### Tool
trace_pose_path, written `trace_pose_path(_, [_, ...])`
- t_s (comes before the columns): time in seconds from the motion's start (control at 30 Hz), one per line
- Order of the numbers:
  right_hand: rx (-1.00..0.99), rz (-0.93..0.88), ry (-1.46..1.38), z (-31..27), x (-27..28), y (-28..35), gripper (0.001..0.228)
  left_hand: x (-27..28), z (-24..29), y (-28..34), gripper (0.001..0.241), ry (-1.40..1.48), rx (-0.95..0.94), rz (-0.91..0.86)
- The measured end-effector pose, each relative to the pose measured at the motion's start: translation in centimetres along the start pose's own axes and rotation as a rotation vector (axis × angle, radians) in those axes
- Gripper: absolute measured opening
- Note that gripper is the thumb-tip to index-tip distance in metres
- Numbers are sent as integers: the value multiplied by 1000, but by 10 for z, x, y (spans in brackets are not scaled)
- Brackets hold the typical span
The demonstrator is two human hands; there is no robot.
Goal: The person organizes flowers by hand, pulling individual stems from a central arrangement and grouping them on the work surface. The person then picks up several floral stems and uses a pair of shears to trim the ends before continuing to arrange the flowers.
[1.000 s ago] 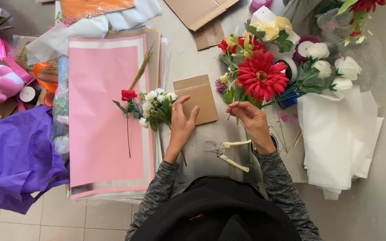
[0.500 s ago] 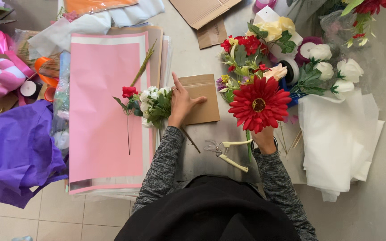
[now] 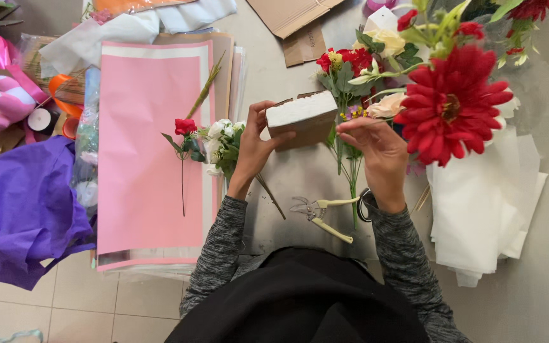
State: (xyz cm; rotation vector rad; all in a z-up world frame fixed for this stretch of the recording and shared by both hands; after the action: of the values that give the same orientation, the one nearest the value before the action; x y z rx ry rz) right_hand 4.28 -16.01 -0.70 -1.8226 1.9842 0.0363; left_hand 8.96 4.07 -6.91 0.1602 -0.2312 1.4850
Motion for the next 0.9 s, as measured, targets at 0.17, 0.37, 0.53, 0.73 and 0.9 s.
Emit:
trace_pose_path(0.17, [40,-87,16,-9,-41,-18,9,0,-3,5,56,-43,-52,1])
trace_pose_path(0.37, [-15,-179,-74,30,-65,-23,13,-4,-29,4,59,-70,-74,-15])
trace_pose_path(0.53, [26,-268,-101,56,-69,-21,13,-3,-33,4,65,-41,-94,-31])
trace_pose_path(0.73, [80,-276,-148,61,-68,-12,13,-2,-21,4,60,-83,-162,-27])
trace_pose_path(0.9, [84,-271,-126,62,-65,-8,12,-6,-38,0,54,-113,-156,15])
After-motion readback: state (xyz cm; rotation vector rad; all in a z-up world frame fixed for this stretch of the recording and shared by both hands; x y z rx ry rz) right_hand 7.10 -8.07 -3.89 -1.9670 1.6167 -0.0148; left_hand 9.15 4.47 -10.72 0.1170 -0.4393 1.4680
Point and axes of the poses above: each hand's wrist, its own y-axis away from the middle knuckle, its own x-axis out of the back of the hand, z = x × y, the point moved 4 cm from there along -y, towards the middle knuckle, and after that the axes turned 14 degrees about -y, right-handed, at the moved point
